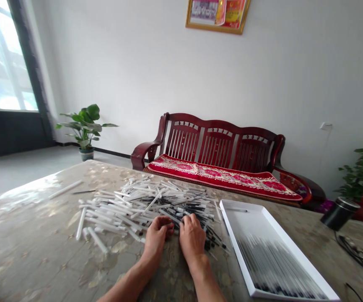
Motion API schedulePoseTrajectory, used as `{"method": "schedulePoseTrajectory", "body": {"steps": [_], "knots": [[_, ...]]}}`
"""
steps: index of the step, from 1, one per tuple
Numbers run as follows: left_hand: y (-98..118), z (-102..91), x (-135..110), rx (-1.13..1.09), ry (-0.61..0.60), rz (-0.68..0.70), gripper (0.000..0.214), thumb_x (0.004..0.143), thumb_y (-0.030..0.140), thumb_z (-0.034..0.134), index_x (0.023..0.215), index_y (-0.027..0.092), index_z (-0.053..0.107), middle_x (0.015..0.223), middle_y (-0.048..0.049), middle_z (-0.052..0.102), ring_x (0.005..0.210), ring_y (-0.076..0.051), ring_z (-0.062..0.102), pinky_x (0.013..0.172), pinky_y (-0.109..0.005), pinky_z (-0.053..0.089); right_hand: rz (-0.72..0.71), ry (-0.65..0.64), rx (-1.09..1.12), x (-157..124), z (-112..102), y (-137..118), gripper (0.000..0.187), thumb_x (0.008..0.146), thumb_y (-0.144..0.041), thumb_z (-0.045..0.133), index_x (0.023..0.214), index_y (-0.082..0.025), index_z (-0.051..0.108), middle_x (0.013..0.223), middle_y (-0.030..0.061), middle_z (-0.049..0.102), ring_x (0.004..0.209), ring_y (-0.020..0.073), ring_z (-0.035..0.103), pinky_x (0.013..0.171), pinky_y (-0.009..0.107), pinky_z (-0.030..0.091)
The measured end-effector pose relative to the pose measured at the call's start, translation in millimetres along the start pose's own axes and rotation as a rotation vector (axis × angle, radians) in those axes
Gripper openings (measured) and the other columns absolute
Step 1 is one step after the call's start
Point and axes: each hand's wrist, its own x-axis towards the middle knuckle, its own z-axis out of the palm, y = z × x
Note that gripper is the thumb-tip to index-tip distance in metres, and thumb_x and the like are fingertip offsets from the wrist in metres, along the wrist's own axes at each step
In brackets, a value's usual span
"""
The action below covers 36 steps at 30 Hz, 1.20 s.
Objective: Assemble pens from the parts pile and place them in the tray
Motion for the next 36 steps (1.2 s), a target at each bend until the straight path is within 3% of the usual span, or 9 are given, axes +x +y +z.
{"method": "schedulePoseTrajectory", "body": {"steps": [5, 10, 13, 17, 20, 23, 26, 30, 36], "knots": [[-1, -1.2, 1, 0.059, -0.018, 0.031, 0.021, 0.063, 0.012, 0.057, 0.082, 0.017, 0.065, 0.081, -0.0072, 0.070, 0.070, -0.020, 0.067, 0.063, -0.031, 0.053, 0.044, 0.047, 0.008, -2, 0, 6, 0.012, 0.095, -0.021, 0.051, 0.092, -0.023, 0.063, 0.097, 0.0024, 0.064, 0.089, 0.0149, 0.065, 0.063, 0.021, 0.042], [3, -4.6, -2, 0.363, -0.001, 0.349, 0.033, 0.069, 0.015, 0.058, 0.099, 0.020, 0.071, 0.088, -0.0054, 0.066, 0.074, -0.019, 0.064, 0.076, -0.035, 0.051, 0.026, 0.131, 0.101, -7, 1, 13, 0.016, 0.098, -0.022, 0.046, 0.097, -0.022, 0.061, 0.098, 0.0042, 0.065, 0.084, 0.0157, 0.066, 0.064, 0.022, 0.043], [9, -6.2, -4, 0.544, -0.004, 0.458, 0.039, 0.069, 0.012, 0.060, 0.104, 0.024, 0.072, 0.083, -0.0019, 0.061, 0.065, -0.017, 0.057, 0.073, -0.032, 0.047, -0.017, 0.190, 0.220, -12, 1, 18, 0.021, 0.099, -0.024, 0.041, 0.093, -0.021, 0.062, 0.094, 0.0055, 0.066, 0.084, 0.0163, 0.066, 0.068, 0.023, 0.044], [14, -8.2, -5, 0.689, -0.006, 0.480, 0.020, 0.070, 0.018, 0.067, 0.086, 0.027, 0.074, 0.077, -0.0008, 0.059, 0.068, -0.018, 0.055, 0.068, -0.028, 0.042, 0.003, 0.254, 0.464, -13, 0, 24, 0.028, 0.098, -0.032, 0.039, 0.090, -0.021, 0.063, 0.090, 0.0064, 0.069, 0.082, 0.0177, 0.066, 0.073, 0.025, 0.047], [17, -8.8, -4, 0.716, -0.004, 0.507, 0.010, 0.070, 0.021, 0.067, 0.078, 0.026, 0.072, 0.079, -0.0016, 0.060, 0.073, -0.019, 0.057, 0.069, -0.028, 0.042, 0.108, 0.243, 0.644, -9, 0, 30, 0.033, 0.096, -0.036, 0.036, 0.097, -0.020, 0.065, 0.082, 0.0050, 0.070, 0.072, 0.0176, 0.065, 0.067, 0.026, 0.049], [19, -8.3, -2, 0.611, 0.023, 0.520, 0.006, 0.071, 0.029, 0.067, 0.076, 0.025, 0.069, 0.079, -0.0025, 0.060, 0.073, -0.021, 0.057, 0.071, -0.031, 0.044, 0.180, 0.226, 0.610, -7, -3, 37, 0.033, 0.094, -0.033, 0.036, 0.099, -0.019, 0.066, 0.088, 0.0060, 0.072, 0.078, 0.0185, 0.066, 0.069, 0.027, 0.049], [21, -7.0, -1, 0.436, 0.066, 0.487, 0.020, 0.074, 0.043, 0.065, 0.074, 0.023, 0.065, 0.073, -0.0019, 0.059, 0.067, -0.020, 0.057, 0.067, -0.031, 0.046, 0.143, 0.175, 0.401, -8, -11, 42, 0.024, 0.089, -0.024, 0.045, 0.093, -0.022, 0.068, 0.097, 0.0049, 0.070, 0.091, 0.0188, 0.065, 0.076, 0.027, 0.047], [16, -4.5, 0, 0.254, 0.017, 0.312, 0.039, 0.075, 0.060, 0.060, 0.070, 0.022, 0.056, 0.058, 0.0024, 0.055, 0.054, -0.015, 0.052, 0.055, -0.028, 0.045, 0.097, 0.025, 0.142, -12, -21, 39, 0.017, 0.088, -0.021, 0.054, 0.090, -0.026, 0.070, 0.097, 0.0023, 0.068, 0.091, 0.0174, 0.065, 0.070, 0.025, 0.044], [6, 0.9, 3, 0.018, -0.034, 0.102, 0.045, 0.067, 0.062, 0.066, 0.077, 0.019, 0.057, 0.068, -0.0022, 0.065, 0.063, -0.020, 0.064, 0.053, -0.030, 0.052, 0.115, -0.082, -0.065, -13, -23, 35, 0.005, 0.087, -0.024, 0.063, 0.090, -0.024, 0.067, 0.099, 0.0034, 0.067, 0.094, 0.0204, 0.065, 0.067, 0.027, 0.041]]}}
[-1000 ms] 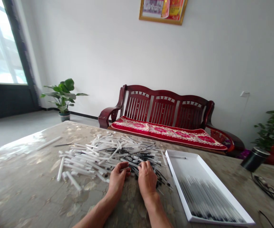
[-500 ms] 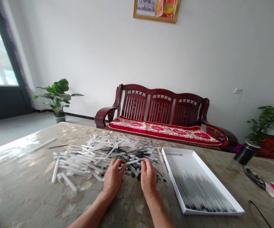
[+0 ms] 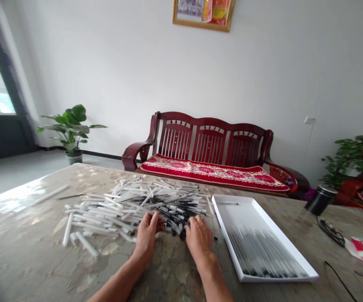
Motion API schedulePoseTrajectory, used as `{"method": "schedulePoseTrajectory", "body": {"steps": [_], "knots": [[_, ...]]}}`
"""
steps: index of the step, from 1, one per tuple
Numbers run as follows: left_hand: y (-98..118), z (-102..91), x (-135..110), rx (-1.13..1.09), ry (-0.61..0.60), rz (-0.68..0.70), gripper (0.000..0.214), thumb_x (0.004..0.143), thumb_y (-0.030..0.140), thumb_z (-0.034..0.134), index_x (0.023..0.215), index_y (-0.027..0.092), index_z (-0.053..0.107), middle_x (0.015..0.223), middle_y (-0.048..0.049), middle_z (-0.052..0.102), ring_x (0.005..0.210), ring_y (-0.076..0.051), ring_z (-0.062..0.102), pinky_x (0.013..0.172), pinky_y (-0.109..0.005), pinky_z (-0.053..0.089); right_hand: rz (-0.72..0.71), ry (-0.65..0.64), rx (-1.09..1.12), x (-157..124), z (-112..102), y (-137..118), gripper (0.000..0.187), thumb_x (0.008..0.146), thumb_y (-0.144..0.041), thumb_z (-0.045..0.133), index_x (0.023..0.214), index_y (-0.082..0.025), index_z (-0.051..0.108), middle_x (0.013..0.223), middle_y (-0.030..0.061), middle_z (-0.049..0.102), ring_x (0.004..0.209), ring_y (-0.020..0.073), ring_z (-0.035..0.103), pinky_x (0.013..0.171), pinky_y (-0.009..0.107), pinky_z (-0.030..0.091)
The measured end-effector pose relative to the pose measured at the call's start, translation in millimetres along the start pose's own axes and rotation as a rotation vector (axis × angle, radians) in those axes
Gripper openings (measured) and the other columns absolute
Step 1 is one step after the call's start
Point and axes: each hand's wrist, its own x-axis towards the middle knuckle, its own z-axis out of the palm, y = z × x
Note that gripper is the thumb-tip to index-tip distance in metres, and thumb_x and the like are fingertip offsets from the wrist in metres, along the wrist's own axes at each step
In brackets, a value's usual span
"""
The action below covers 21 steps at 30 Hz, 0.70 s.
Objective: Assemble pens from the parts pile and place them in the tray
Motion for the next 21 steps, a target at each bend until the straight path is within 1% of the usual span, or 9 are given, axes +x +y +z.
{"method": "schedulePoseTrajectory", "body": {"steps": [3, 6, 11, 13, 17, 21], "knots": [[-1, 1.7, 0, -0.058, -0.010, -0.077, 0.043, 0.065, 0.059, 0.069, 0.078, 0.019, 0.057, 0.074, -0.0037, 0.069, 0.064, -0.019, 0.067, 0.056, -0.032, 0.055, 0.003, 0.014, -0.024, 1, 4, 1, 0.003, 0.087, -0.023, 0.064, 0.089, -0.024, 0.066, 0.097, 0.0032, 0.067, 0.092, 0.0204, 0.065, 0.065, 0.027, 0.040], [-1, 2.5, 1, -0.113, -0.015, -0.109, 0.040, 0.067, 0.054, 0.070, 0.080, 0.019, 0.057, 0.079, -0.0049, 0.071, 0.068, -0.020, 0.070, 0.063, -0.034, 0.057, 0.011, 0.042, -0.016, 1, 8, 4, 0.001, 0.087, -0.022, 0.064, 0.087, -0.023, 0.064, 0.094, 0.0027, 0.067, 0.089, 0.0197, 0.065, 0.065, 0.027, 0.040], [0, 3.5, 3, -0.206, 0.012, -0.171, 0.033, 0.071, 0.046, 0.073, 0.081, 0.018, 0.057, 0.080, -0.0059, 0.071, 0.067, -0.019, 0.072, 0.065, -0.035, 0.059, -0.003, 0.102, 0.026, 2, 10, 10, 0.005, 0.089, -0.024, 0.061, 0.085, -0.025, 0.064, 0.093, 0.0016, 0.067, 0.088, 0.0198, 0.064, 0.066, 0.027, 0.041], [2, 3.8, 3, -0.254, 0.037, -0.202, 0.029, 0.075, 0.041, 0.072, 0.082, 0.017, 0.057, 0.081, -0.0067, 0.072, 0.068, -0.019, 0.072, 0.066, -0.034, 0.060, -0.022, 0.143, 0.076, 3, 11, 11, 0.010, 0.092, -0.025, 0.057, 0.085, -0.025, 0.064, 0.092, 0.0018, 0.068, 0.089, 0.0200, 0.064, 0.068, 0.027, 0.042], [7, 3.7, 4, -0.351, 0.108, -0.260, 0.019, 0.084, 0.033, 0.067, 0.085, 0.018, 0.055, 0.082, -0.0067, 0.071, 0.070, -0.018, 0.074, 0.069, -0.033, 0.061, -0.085, 0.246, 0.256, 4, 15, 10, 0.021, 0.096, -0.024, 0.045, 0.093, -0.024, 0.066, 0.095, 0.0036, 0.068, 0.092, 0.0184, 0.063, 0.077, 0.027, 0.044], [10, 3.2, 4, -0.403, 0.122, -0.264, 0.016, 0.086, 0.030, 0.065, 0.088, 0.018, 0.054, 0.083, -0.0065, 0.071, 0.072, -0.018, 0.074, 0.074, -0.035, 0.062, -0.159, 0.263, 0.358, 4, 19, 11, 0.025, 0.098, -0.025, 0.042, 0.093, -0.022, 0.066, 0.093, 0.0049, 0.068, 0.090, 0.0182, 0.062, 0.081, 0.027, 0.044]]}}
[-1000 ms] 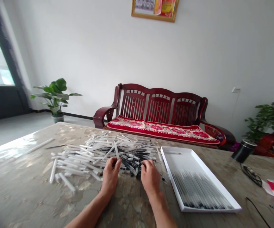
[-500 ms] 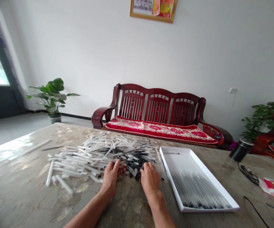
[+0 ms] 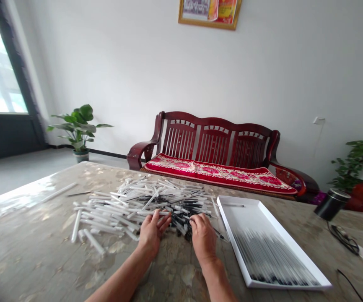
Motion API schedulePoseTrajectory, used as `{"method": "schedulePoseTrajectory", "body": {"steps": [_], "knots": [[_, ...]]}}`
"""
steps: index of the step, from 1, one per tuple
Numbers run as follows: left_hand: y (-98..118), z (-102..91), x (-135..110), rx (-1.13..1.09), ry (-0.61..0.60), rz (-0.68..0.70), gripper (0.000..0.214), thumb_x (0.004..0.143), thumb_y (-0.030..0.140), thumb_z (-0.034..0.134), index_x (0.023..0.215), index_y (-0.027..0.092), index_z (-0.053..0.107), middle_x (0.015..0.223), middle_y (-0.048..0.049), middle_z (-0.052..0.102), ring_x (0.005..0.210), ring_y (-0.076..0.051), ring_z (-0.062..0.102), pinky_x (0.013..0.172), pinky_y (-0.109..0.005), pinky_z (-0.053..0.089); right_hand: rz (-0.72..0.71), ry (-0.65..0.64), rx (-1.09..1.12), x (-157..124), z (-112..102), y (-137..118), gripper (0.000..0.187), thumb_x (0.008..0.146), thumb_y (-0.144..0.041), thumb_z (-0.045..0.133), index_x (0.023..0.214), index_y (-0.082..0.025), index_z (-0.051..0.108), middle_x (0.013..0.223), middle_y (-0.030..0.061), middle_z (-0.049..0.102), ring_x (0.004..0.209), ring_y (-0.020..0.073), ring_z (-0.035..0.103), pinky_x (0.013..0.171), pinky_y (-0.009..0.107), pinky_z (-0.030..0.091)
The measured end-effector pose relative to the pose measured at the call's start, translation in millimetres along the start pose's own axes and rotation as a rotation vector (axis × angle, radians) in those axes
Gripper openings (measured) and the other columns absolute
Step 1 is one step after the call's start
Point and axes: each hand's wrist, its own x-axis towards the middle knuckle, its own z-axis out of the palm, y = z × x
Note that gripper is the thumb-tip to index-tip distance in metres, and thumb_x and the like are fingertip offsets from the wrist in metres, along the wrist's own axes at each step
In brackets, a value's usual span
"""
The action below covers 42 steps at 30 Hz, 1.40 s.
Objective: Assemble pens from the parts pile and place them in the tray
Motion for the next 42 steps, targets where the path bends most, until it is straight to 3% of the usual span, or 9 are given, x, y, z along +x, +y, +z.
{"method": "schedulePoseTrajectory", "body": {"steps": [6, 17, 27, 33, 36, 38, 40, 42], "knots": [[5, 2.2, -4, -0.071, 0.022, -0.009, 0.012, 0.091, 0.024, 0.058, 0.084, 0.018, 0.052, 0.082, -0.0056, 0.070, 0.069, -0.016, 0.074, 0.072, -0.031, 0.062, -0.051, 0.045, 0.005, 0, -2, 2, 0.025, 0.098, -0.025, 0.044, 0.091, -0.022, 0.067, 0.090, 0.0053, 0.068, 0.087, 0.0186, 0.063, 0.081, 0.028, 0.044], [10, 6.7, -9, -0.063, 0.006, -0.002, 0.013, 0.091, 0.023, 0.060, 0.084, 0.018, 0.050, 0.080, -0.0040, 0.069, 0.071, -0.017, 0.075, 0.068, -0.028, 0.062, -0.125, 0.176, -0.012, -1, 2, 6, 0.024, 0.098, -0.025, 0.045, 0.090, -0.023, 0.067, 0.085, 0.0042, 0.067, 0.080, 0.0186, 0.062, 0.076, 0.029, 0.045], [-10, 2.1, -13, 0.118, -0.200, 0.048, 0.047, 0.062, 0.048, 0.081, 0.087, 0.018, 0.056, 0.079, -0.0040, 0.074, 0.067, -0.020, 0.073, 0.067, -0.033, 0.060, -0.149, 0.213, -0.005, -2, 3, -8, 0.022, 0.096, -0.025, 0.050, 0.087, -0.023, 0.070, 0.088, 0.0054, 0.063, 0.081, 0.0187, 0.061, 0.074, 0.029, 0.049], [-19, 1.3, -20, 0.139, -0.255, -0.018, 0.050, 0.054, 0.045, 0.087, 0.085, 0.017, 0.059, 0.071, -0.0013, 0.072, 0.065, -0.019, 0.072, 0.065, -0.030, 0.059, -0.166, 0.188, 0.238, -8, 12, -25, 0.030, 0.094, -0.013, 0.043, 0.111, -0.022, 0.066, 0.097, 0.0066, 0.067, 0.092, 0.0175, 0.065, 0.083, 0.029, 0.053], [-18, 0.6, -21, 0.113, -0.275, -0.035, 0.044, 0.058, 0.039, 0.087, 0.083, 0.016, 0.060, 0.069, -0.0012, 0.071, 0.061, -0.016, 0.071, 0.063, -0.026, 0.058, -0.211, 0.101, 0.325, -8, 7, -28, 0.040, 0.094, -0.010, 0.038, 0.124, -0.024, 0.060, 0.108, 0.0078, 0.068, 0.099, 0.0169, 0.066, 0.087, 0.029, 0.054], [-16, 1.0, -21, 0.072, -0.237, -0.064, 0.034, 0.066, 0.032, 0.084, 0.082, 0.016, 0.059, 0.071, -0.0025, 0.071, 0.063, -0.015, 0.071, 0.064, -0.026, 0.059, -0.155, 0.081, 0.328, -3, 0, -23, 0.040, 0.093, -0.011, 0.038, 0.123, -0.023, 0.061, 0.112, 0.0088, 0.068, 0.100, 0.0180, 0.066, 0.088, 0.031, 0.054], [-12, 2.4, -21, 0.018, -0.175, -0.101, 0.021, 0.076, 0.023, 0.077, 0.082, 0.015, 0.058, 0.073, -0.0037, 0.071, 0.066, -0.015, 0.072, 0.065, -0.026, 0.060, -0.048, 0.049, 0.291, 3, -8, -14, 0.034, 0.090, -0.013, 0.041, 0.110, -0.021, 0.067, 0.105, 0.0085, 0.070, 0.097, 0.0197, 0.066, 0.086, 0.032, 0.053], [-9, 4.3, -21, -0.026, -0.131, -0.130, 0.011, 0.084, 0.015, 0.068, 0.082, 0.015, 0.057, 0.072, -0.0041, 0.071, 0.066, -0.014, 0.072, 0.065, -0.025, 0.060, 0.031, -0.066, 0.267, 9, -16, -4, 0.026, 0.085, -0.014, 0.049, 0.093, -0.022, 0.072, 0.092, 0.0061, 0.071, 0.089, 0.0198, 0.067, 0.081, 0.031, 0.052]]}}
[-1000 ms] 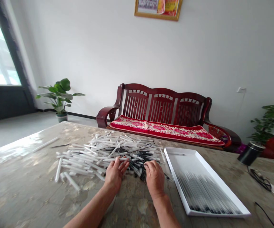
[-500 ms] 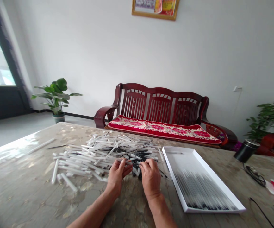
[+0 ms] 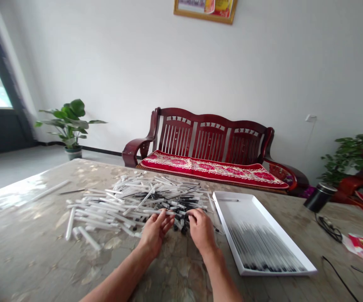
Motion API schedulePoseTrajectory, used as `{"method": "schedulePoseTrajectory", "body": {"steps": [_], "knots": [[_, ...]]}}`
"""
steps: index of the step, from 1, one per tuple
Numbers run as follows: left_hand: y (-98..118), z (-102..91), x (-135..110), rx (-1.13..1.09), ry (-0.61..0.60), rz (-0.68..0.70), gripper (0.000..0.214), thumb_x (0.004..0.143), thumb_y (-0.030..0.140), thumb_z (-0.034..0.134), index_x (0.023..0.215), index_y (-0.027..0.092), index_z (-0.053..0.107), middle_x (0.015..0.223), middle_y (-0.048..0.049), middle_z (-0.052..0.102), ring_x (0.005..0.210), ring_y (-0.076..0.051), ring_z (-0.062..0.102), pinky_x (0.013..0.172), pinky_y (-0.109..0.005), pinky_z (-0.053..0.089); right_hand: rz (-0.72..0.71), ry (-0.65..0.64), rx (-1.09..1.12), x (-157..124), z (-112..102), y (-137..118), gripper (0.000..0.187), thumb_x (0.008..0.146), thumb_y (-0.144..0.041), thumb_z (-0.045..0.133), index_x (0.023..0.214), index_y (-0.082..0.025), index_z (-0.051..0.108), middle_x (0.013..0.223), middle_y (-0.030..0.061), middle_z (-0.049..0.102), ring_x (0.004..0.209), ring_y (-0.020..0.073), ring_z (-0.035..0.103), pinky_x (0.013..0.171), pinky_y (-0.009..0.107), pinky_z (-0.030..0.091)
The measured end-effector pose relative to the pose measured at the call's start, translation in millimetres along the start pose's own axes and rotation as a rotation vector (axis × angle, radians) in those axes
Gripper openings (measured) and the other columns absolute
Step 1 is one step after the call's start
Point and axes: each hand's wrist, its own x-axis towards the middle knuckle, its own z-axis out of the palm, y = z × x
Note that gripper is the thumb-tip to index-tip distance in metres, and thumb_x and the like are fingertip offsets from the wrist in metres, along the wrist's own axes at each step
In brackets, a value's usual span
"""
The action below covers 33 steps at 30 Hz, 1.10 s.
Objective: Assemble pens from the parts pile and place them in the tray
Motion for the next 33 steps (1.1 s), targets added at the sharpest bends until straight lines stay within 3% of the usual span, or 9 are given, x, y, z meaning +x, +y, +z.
{"method": "schedulePoseTrajectory", "body": {"steps": [4, 9, 13, 22, 28, 33], "knots": [[4, 3.5, -1, -0.036, 0.022, -0.033, 0.009, 0.090, 0.009, 0.058, 0.083, 0.015, 0.055, 0.071, -0.0047, 0.070, 0.063, -0.013, 0.071, 0.062, -0.024, 0.060, 0.076, -0.280, -0.037, 5, -14, 8, 0.019, 0.075, -0.013, 0.059, 0.079, -0.024, 0.074, 0.083, 0.0018, 0.071, 0.080, 0.0172, 0.066, 0.074, 0.026, 0.049], [2, 2.8, 1, -0.032, 0.018, -0.041, 0.007, 0.089, 0.010, 0.059, 0.086, 0.015, 0.056, 0.074, -0.0051, 0.071, 0.063, -0.012, 0.071, 0.060, -0.023, 0.060, 0.077, -0.415, -0.173, 1, -15, 7, 0.026, 0.072, -0.009, 0.059, 0.084, -0.026, 0.076, 0.089, 0.0007, 0.069, 0.085, 0.0154, 0.065, 0.077, 0.022, 0.045], [-1, 0.7, 2, -0.006, -0.017, -0.030, 0.009, 0.085, 0.013, 0.066, 0.084, 0.015, 0.057, 0.074, -0.0050, 0.071, 0.065, -0.013, 0.072, 0.062, -0.024, 0.060, 0.031, -0.394, -0.214, -3, -10, 6, 0.022, 0.076, -0.011, 0.060, 0.084, -0.026, 0.074, 0.089, 0.0006, 0.068, 0.085, 0.0156, 0.066, 0.075, 0.022, 0.044], [1, 1.8, -1, -0.004, -0.017, -0.033, 0.008, 0.086, 0.011, 0.064, 0.086, 0.015, 0.057, 0.075, -0.0054, 0.071, 0.066, -0.014, 0.072, 0.063, -0.024, 0.060, -0.054, -0.145, -0.265, -6, 0, 12, 0.020, 0.079, -0.011, 0.059, 0.079, -0.027, 0.071, 0.082, 0.0006, 0.069, 0.075, 0.0169, 0.067, 0.064, 0.024, 0.044], [3, 3.8, -1, -0.001, -0.005, -0.042, 0.007, 0.090, 0.010, 0.058, 0.084, 0.015, 0.056, 0.074, -0.0057, 0.071, 0.066, -0.013, 0.072, 0.063, -0.024, 0.060, -0.013, -0.231, -0.233, -5, -6, 8, 0.016, 0.074, -0.014, 0.064, 0.076, -0.027, 0.072, 0.079, -0.0004, 0.070, 0.074, 0.0172, 0.067, 0.063, 0.024, 0.043], [1, 2.8, 1, -0.004, -0.005, -0.040, 0.010, 0.085, 0.013, 0.066, 0.083, 0.015, 0.056, 0.073, -0.0048, 0.071, 0.064, -0.013, 0.072, 0.063, -0.024, 0.060, 0.003, -0.354, -0.172, -3, -9, 7, 0.021, 0.077, -0.014, 0.059, 0.080, -0.027, 0.076, 0.083, 0.0015, 0.071, 0.080, 0.0176, 0.067, 0.071, 0.025, 0.046]]}}
